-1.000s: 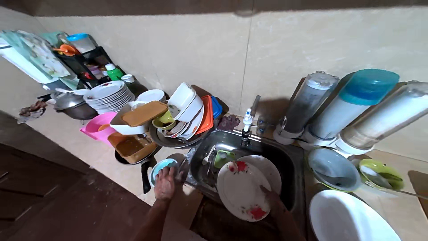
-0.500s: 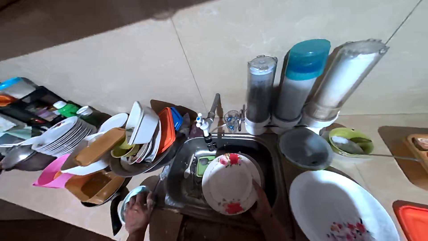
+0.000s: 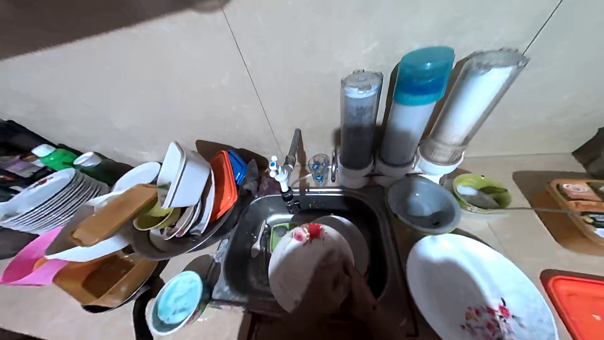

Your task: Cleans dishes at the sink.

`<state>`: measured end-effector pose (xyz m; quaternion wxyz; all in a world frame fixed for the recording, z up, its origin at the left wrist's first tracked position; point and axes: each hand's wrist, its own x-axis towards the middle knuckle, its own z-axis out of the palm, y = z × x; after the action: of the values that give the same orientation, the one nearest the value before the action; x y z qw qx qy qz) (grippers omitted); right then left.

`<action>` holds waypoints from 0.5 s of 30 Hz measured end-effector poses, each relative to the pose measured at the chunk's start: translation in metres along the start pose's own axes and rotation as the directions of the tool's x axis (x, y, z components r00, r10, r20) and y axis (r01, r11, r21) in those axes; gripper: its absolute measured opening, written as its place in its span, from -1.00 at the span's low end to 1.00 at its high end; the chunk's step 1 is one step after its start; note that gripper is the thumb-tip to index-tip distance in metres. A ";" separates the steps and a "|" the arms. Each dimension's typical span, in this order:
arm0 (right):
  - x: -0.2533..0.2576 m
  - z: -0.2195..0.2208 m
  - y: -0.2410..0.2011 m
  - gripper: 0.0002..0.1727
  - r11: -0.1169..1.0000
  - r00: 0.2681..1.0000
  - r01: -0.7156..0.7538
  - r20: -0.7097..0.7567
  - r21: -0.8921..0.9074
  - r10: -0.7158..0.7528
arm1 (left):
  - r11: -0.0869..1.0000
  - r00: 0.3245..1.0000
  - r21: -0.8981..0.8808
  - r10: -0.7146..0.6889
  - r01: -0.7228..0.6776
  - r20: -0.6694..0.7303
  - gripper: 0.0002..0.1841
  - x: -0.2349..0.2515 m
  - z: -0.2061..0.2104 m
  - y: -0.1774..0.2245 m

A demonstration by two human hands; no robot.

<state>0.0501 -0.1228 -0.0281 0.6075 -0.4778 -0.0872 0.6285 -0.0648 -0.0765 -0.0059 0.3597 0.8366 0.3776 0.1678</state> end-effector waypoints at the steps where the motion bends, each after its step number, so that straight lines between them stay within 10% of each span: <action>1: 0.003 -0.001 0.000 -0.43 0.999 0.999 0.040 0.025 0.012 -0.041 | 0.987 0.996 0.141 0.065 -0.072 0.057 -0.47 0.010 0.014 -0.002; 3: 0.005 -0.006 0.002 -0.40 0.996 0.996 0.083 0.033 0.034 -0.085 | 0.916 0.996 0.392 0.060 -0.083 0.071 -0.39 0.030 0.010 -0.016; 7: 0.002 0.001 -0.001 -0.40 0.998 0.996 0.049 -0.072 -0.031 -0.051 | 0.836 0.893 0.520 0.086 0.177 -0.442 -0.36 0.078 -0.006 -0.066; 10: 0.007 0.000 -0.002 -0.42 0.995 0.992 0.100 -0.081 -0.012 -0.101 | 0.939 0.975 0.327 -0.039 0.111 -0.219 -0.43 0.062 0.020 -0.018; 12: 0.014 -0.006 -0.005 -0.44 0.979 0.970 0.204 -0.129 -0.023 -0.205 | 0.972 0.987 0.173 0.158 -0.156 0.004 -0.48 0.041 0.026 -0.005; 15: 0.018 -0.018 -0.013 -0.41 0.953 0.924 0.303 -0.239 -0.022 -0.299 | 0.823 0.937 0.453 0.334 -0.343 0.104 -0.48 0.028 0.000 -0.043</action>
<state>0.0757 -0.1126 -0.0378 0.7064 -0.5263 -0.0807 0.4664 -0.0684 -0.0359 -0.0374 0.1173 0.9533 0.2485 0.1253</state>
